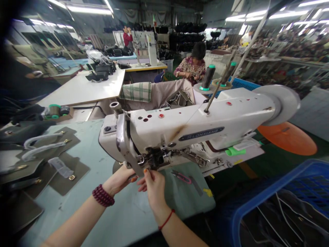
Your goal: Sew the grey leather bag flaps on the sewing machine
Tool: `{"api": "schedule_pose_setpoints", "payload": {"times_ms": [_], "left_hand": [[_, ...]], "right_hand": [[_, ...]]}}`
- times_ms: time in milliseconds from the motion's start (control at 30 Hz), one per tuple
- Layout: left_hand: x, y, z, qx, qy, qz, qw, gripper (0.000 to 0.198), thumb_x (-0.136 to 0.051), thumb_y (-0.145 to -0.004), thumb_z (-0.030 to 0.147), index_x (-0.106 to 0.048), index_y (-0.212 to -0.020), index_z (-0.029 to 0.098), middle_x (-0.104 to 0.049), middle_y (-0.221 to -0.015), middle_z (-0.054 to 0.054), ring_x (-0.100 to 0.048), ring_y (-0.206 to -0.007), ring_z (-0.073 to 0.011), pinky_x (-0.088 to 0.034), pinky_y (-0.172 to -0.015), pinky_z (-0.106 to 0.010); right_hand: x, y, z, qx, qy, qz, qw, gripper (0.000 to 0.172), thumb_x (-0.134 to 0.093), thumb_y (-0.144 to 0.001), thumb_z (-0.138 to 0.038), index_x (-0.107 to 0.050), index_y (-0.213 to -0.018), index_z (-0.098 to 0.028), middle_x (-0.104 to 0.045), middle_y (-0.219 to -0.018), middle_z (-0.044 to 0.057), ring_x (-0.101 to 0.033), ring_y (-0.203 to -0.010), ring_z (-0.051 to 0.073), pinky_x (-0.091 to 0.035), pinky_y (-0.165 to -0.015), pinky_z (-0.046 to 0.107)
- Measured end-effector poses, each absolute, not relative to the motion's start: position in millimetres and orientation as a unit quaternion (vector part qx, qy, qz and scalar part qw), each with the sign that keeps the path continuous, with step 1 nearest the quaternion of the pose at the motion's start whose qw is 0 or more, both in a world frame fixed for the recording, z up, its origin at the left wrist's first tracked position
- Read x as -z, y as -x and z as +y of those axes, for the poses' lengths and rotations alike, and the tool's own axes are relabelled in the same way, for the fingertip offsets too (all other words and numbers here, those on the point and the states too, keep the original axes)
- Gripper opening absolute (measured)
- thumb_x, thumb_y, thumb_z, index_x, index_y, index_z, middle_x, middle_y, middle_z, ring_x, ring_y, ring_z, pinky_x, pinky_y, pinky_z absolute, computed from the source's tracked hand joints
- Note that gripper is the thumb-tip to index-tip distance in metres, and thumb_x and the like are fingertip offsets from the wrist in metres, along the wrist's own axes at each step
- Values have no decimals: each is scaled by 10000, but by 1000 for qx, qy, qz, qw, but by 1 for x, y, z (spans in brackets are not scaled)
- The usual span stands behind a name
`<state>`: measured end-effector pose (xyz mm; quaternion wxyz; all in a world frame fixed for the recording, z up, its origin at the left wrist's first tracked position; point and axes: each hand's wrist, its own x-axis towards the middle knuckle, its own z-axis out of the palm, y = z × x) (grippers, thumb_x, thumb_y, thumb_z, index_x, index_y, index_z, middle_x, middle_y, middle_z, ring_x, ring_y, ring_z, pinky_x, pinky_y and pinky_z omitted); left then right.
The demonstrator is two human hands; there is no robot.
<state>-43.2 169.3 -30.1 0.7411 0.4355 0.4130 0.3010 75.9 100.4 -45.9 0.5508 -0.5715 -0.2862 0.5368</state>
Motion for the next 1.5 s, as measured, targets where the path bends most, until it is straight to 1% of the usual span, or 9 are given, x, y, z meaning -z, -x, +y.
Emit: {"api": "schedule_pose_setpoints", "payload": {"times_ms": [267, 400, 633, 833, 1000, 1100, 1300, 1367, 1500], "left_hand": [[36, 49, 179, -291, -465, 421, 723, 265, -716, -732, 382, -643, -749, 128, -576, -577, -6, -463, -462, -75, -270, -380, -167], [34, 48, 177, -304, -446, 423, 728, 244, -724, -724, 358, -633, -723, 131, -551, -523, 12, -430, -425, -66, -275, -374, -165], [34, 45, 170, -334, -423, 438, 719, 274, -728, -715, 380, -604, -672, 139, -532, -485, 25, -411, -396, -60, -266, -362, -164], [40, 38, 153, -385, -394, 461, 696, 374, -690, -736, 454, -537, -579, 150, -504, -450, 32, -371, -377, -53, -259, -376, -179], [40, 19, 131, -448, -356, 487, 660, 351, -656, -769, 456, -534, -641, 154, -520, -518, 34, -405, -428, -59, -290, -409, -182], [38, 5, 119, -490, -321, 504, 635, 357, -651, -767, 463, -508, -623, 169, -508, -517, 40, -415, -440, -74, -318, -424, -197], [35, -25, 99, -541, -269, 546, 580, 377, -639, -755, 492, -495, -578, 192, -505, -523, 32, -446, -475, -105, -374, -469, -226], [34, -35, 94, -561, -254, 561, 554, 371, -647, -743, 498, -505, -588, 192, -511, -547, 28, -455, -504, -109, -388, -495, -228], [36, -54, 87, -595, -197, 570, 531, 363, -659, -724, 510, -547, -644, 175, -545, -605, 8, -479, -551, -118, -405, -529, -233]], "right_hand": [[46, -60, 103, -517, 576, -248, 582, 363, -530, -855, -449, -655, -692, -150, -657, -533, 18, -562, -366, 93, -394, -372, 161], [45, -58, 105, -509, 582, -241, 586, 359, -534, -845, -437, -643, -651, -156, -660, -535, 19, -563, -366, 102, -400, -376, 177], [42, -55, 106, -507, 577, -236, 595, 372, -539, -836, -450, -627, -622, -160, -666, -549, 30, -553, -370, 105, -398, -381, 184], [41, -59, 106, -516, 562, -251, 595, 394, -549, -822, -464, -587, -562, -171, -624, -503, 9, -495, -349, 94, -386, -381, 193], [40, -66, 104, -509, 567, -259, 593, 405, -564, -818, -454, -525, -520, -182, -490, -410, -36, -403, -331, 79, -315, -347, 184], [40, -72, 103, -507, 580, -269, 578, 418, -570, -810, -473, -486, -510, -194, -437, -386, -50, -392, -331, 85, -293, -340, 190], [42, -92, 102, -506, 596, -304, 544, 407, -600, -781, -520, -540, -558, -184, -460, -404, -45, -381, -323, 87, -299, -339, 203], [41, -102, 104, -495, 599, -354, 521, 416, -592, -794, -512, -534, -546, -183, -455, -393, -45, -381, -326, 89, -310, -351, 204], [34, -124, 111, -439, 598, -496, 452, 424, -547, -849, -463, -554, -542, -171, -501, -424, -19, -455, -382, 102, -336, -404, 200]]}}
